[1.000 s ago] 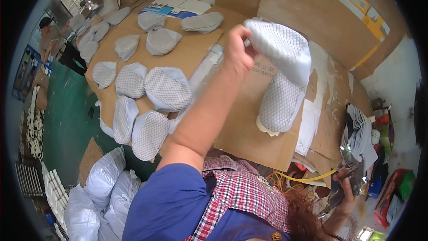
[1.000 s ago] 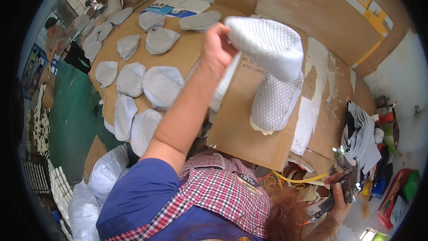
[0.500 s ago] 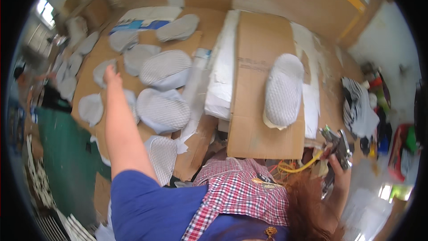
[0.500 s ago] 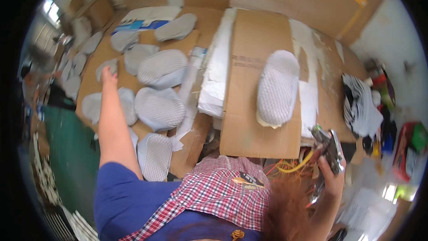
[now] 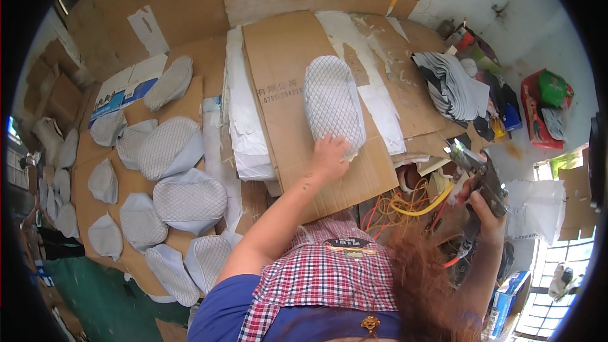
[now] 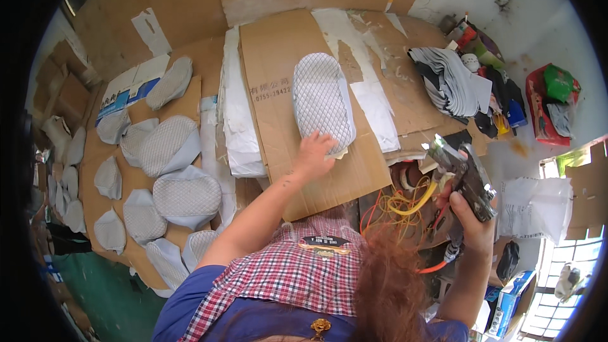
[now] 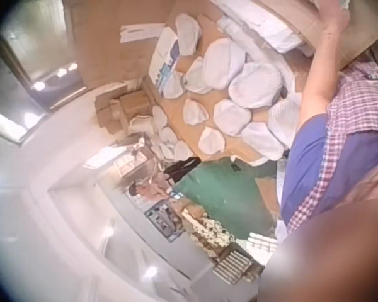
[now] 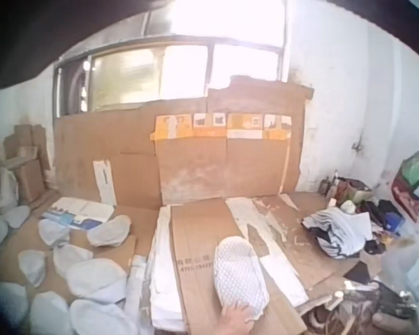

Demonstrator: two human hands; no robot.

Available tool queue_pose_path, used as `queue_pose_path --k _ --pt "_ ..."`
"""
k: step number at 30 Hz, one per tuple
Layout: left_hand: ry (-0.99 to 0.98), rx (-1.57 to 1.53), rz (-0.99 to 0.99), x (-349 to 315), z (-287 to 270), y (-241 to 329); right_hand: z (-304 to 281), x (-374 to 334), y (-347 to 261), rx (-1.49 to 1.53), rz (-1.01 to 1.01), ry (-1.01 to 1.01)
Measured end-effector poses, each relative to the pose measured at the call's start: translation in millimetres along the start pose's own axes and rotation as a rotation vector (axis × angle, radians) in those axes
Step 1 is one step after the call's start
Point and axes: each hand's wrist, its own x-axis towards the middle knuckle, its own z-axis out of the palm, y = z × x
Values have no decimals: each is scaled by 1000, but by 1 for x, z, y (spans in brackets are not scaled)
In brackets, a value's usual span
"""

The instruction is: Applying spray glue to foam padding components and pressing them together to assemble padding units.

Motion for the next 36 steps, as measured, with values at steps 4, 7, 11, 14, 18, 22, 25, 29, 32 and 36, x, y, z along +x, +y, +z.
queue_pose_path --k 4,7,11,14,18,22,25,29,32,36 --pt "-241 89 -13 -10 21 5 -9 -5 -5 10 13 -35" --pt "-276 94 -7 -7 21 8 -3 -1 -14 16 34 48" --pt "-278 65 28 -16 26 8 -10 2 -17 7 -8 -53" --pt "-240 53 13 -21 27 7 -4 3 -23 -70 -66 -166" --pt "-195 -146 2 -32 15 1 6 2 -33 -125 -4 -110" --pt "-42 -480 -325 -71 -23 -9 -15 -21 -29 -213 -60 -254" --pt "142 -391 -531 -111 -58 -44 -17 -37 -30 -261 115 -282" --pt "319 -542 -788 -163 -85 -102 -13 -45 -28 -167 64 -282" --pt "443 -701 -986 -186 -111 -120 -17 -52 -34 -159 125 -114" --pt "619 -831 -1086 -190 -131 -122 -28 -69 -32 -264 167 -248"
